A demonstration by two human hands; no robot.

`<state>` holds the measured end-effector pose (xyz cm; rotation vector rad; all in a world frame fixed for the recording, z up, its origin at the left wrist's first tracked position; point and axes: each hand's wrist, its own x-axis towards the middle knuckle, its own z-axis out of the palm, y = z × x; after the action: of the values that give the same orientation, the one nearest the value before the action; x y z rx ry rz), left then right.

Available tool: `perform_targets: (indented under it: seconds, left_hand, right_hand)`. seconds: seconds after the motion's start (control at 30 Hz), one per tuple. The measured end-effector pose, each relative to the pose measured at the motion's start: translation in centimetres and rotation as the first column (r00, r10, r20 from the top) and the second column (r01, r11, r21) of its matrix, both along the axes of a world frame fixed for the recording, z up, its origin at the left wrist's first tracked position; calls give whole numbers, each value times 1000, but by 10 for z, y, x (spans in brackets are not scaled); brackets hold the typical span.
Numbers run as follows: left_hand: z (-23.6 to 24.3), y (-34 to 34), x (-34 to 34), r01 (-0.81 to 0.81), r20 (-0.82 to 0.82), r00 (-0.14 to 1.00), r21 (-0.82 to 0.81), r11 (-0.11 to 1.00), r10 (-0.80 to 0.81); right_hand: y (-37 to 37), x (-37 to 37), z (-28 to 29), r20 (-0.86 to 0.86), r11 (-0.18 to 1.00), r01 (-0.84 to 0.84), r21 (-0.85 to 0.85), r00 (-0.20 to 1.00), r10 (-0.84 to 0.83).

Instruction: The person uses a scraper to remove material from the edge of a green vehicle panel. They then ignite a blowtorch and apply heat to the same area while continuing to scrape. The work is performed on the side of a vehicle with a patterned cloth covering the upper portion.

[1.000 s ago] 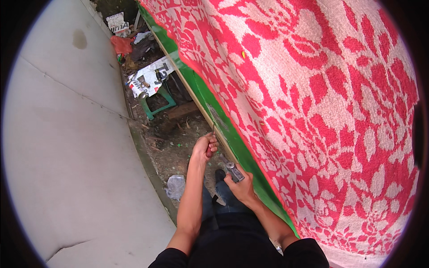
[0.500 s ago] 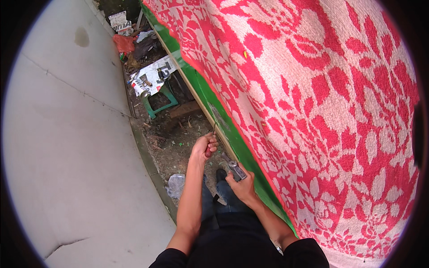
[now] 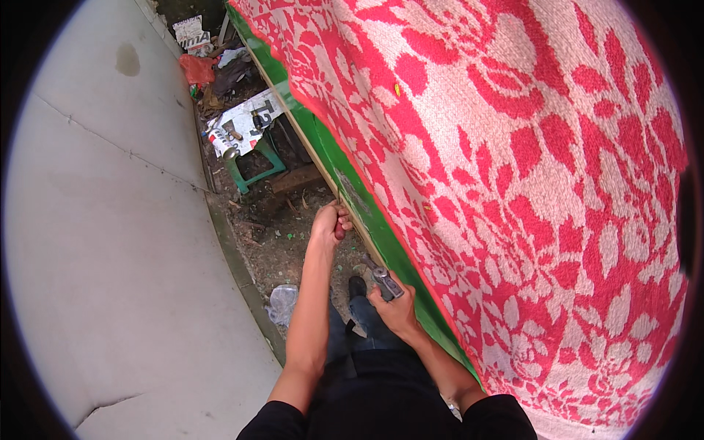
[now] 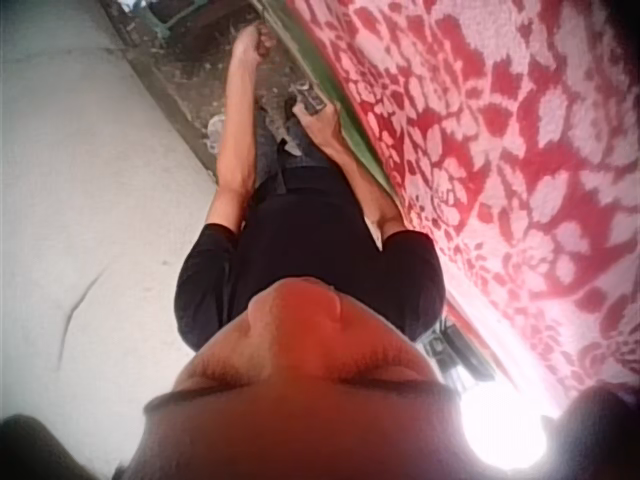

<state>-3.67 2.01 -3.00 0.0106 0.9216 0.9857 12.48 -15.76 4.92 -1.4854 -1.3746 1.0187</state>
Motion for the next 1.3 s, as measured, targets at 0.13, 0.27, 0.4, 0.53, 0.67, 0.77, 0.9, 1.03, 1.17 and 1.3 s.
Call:
perform_targets:
  seconds: [0.13,0.27,0.4,0.53,0.67,0.77,0.9,1.03,1.17,1.3]
  left_hand:
    - [9,-12,8,41,-44,998,-8,999,-41]
    - [6,-38,17,88,-94,991,-50,995,-92]
    - [26,-29,24,67,-205,978,83,994,-49]
    - [28,-20,21,43,-188,982,51,998,-33]
    - [3,-44,16,164,-136,976,-41,986,-168]
    - [-2,-44,19,126,-128,983,-75,989,-135]
    - [9,-47,24,134,-102,985,-30,991,-136]
    - [20,-58,27,116,-108,988,16,993,-114]
    - [26,-52,22,45,-51,998,-20,999,-46]
    - [25,-43,16,44,-22,999,-46,998,-45]
  right_hand:
    - [1,0,-2,-10,1000,29,-4,1000,-29]
    - [2,-3,3,-18,999,25,-41,1000,-26]
    - [2,0,-7,-15,997,46,-61,999,-47]
    - [4,0,0,3,996,60,-59,998,-60]
    - [7,-3,0,-35,996,84,-43,996,-85]
    - [7,-2,3,5,995,59,-81,998,-58]
    - [8,-1,5,5,994,59,-96,998,-59]
    - [4,-3,6,7,992,72,-107,997,-72]
    - [2,-3,7,10,994,71,-79,997,-70]
    - [1,-1,5,15,995,55,-88,998,-53]
